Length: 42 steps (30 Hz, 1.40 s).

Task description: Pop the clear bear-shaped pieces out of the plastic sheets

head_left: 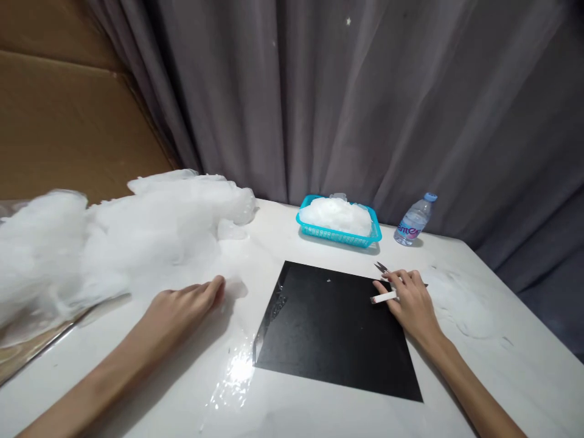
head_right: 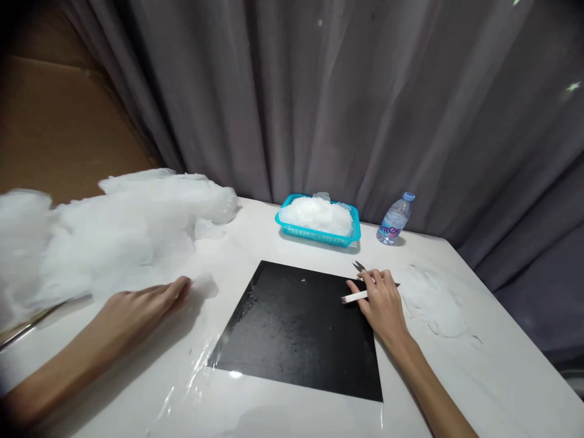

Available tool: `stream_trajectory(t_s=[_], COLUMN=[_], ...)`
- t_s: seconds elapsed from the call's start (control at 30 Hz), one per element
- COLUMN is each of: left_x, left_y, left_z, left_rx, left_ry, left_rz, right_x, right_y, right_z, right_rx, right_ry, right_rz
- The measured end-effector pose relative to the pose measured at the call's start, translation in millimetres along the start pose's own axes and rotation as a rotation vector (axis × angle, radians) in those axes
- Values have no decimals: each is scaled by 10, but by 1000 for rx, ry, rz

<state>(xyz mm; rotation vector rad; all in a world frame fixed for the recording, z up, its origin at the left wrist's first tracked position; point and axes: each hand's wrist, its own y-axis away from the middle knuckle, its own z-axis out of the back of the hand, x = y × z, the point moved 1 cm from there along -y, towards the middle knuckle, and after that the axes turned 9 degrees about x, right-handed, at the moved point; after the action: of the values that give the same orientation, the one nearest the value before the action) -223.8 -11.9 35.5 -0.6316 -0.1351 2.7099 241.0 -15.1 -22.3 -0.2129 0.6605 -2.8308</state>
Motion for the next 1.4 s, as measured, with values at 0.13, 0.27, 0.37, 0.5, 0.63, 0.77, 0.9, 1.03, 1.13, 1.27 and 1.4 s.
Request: stream_trajectory(t_s=[0.13, 0.27, 0.37, 0.5, 0.63, 0.77, 0.9, 1.03, 1.13, 1.27, 1.4], left_x=[-533, -1210, -1644, -1997, -1921, -1429, -1110, -1245, -1416, -1561, -1562], left_y=[-163, -343, -345, -175, -189, -519, -709, -667, -669, -763, -785], left_z=[-142, -497, -868, -1235, -1172, -1038, -1106, -934, -701, -674, -781], left_rx=[55, 198, 245, 228, 195, 60, 182, 199, 271, 720, 954], left_ry=[-200, -260, -280, -222, -80, -256, -303, -173, 43, 950, 1621], left_rz=[-176, -325, -501, -744, -774, -320, -182, -234, -73, 23, -5], right_x=[187, 453, 591, 585, 477, 425, 432, 421, 416, 619, 1124], right_y=[-5, -10, -10, -10, 0, 10, 0, -63, -139, -201, -146], right_z=[37, 142, 204, 201, 172, 236, 362, 522, 704, 998, 1078], right_rx=[22, 91, 215, 406, 618, 772, 878, 773, 601, 324, 432], right_ry=[-110, -358, -604, -865, -1012, -1054, -1069, -1147, -1180, -1157, -1017], right_rz=[44, 62, -39, -264, -296, -333, -316, -308, -358, -332, -100])
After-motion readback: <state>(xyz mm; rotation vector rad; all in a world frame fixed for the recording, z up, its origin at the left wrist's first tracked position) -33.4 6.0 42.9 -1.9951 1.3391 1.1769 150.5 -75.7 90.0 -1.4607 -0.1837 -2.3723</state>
